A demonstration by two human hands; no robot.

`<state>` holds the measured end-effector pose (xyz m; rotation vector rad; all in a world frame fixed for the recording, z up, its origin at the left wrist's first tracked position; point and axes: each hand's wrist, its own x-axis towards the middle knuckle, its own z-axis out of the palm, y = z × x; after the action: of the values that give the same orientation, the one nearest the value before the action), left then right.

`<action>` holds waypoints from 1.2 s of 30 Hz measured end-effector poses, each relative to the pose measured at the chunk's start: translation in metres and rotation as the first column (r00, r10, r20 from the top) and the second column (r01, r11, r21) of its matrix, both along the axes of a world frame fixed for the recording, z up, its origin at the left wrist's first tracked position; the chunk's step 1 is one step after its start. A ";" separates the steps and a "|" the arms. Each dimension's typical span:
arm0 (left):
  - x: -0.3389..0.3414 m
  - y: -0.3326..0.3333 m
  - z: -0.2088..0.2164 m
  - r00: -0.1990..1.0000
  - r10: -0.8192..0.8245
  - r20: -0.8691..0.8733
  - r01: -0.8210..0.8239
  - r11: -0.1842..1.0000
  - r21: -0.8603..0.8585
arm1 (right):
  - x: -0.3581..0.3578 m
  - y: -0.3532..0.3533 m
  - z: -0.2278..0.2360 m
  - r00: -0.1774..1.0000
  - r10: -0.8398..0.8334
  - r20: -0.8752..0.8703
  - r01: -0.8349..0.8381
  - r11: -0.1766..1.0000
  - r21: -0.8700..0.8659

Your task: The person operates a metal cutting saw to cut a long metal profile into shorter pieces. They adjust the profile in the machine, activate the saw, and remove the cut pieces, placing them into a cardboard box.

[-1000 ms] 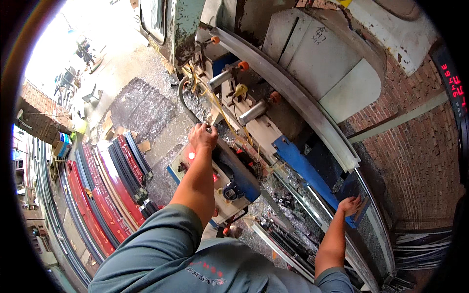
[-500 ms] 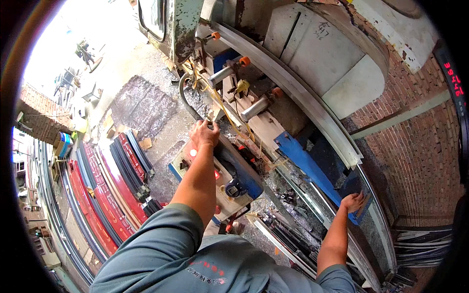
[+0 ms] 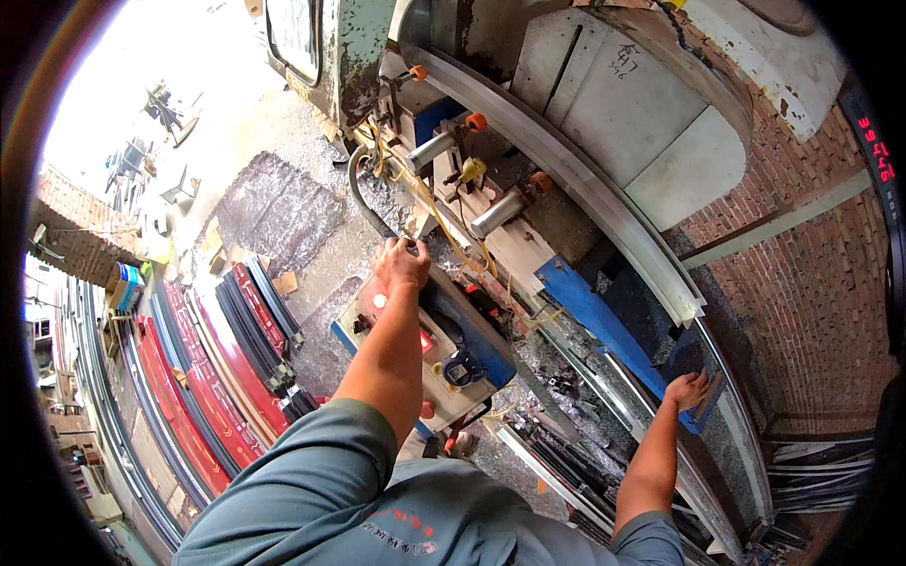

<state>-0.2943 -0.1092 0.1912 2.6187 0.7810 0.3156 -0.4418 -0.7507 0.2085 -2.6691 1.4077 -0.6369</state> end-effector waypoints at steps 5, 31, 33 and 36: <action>0.005 0.007 -0.019 0.998 -0.002 0.057 0.001 1.000 0.025 | 0.001 0.002 0.000 0.997 0.067 0.038 -0.063 0.994 -0.093; 0.004 0.000 -0.013 1.000 -0.014 0.014 0.013 0.998 0.054 | 0.101 0.068 -0.012 0.788 0.284 0.546 -0.334 0.943 -0.008; 0.001 0.002 -0.006 0.999 -0.009 0.043 0.006 0.997 0.075 | 0.103 0.073 -0.007 0.773 0.374 0.512 -0.411 0.911 -0.045; 0.004 -0.004 -0.003 1.000 -0.016 0.008 0.016 0.999 0.049 | 0.099 0.063 -0.005 0.765 0.406 0.500 -0.422 0.902 -0.087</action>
<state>-0.2904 -0.1133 0.1884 2.6660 0.7585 0.3457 -0.3427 -0.6876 0.2039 -2.3929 0.6510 -1.1359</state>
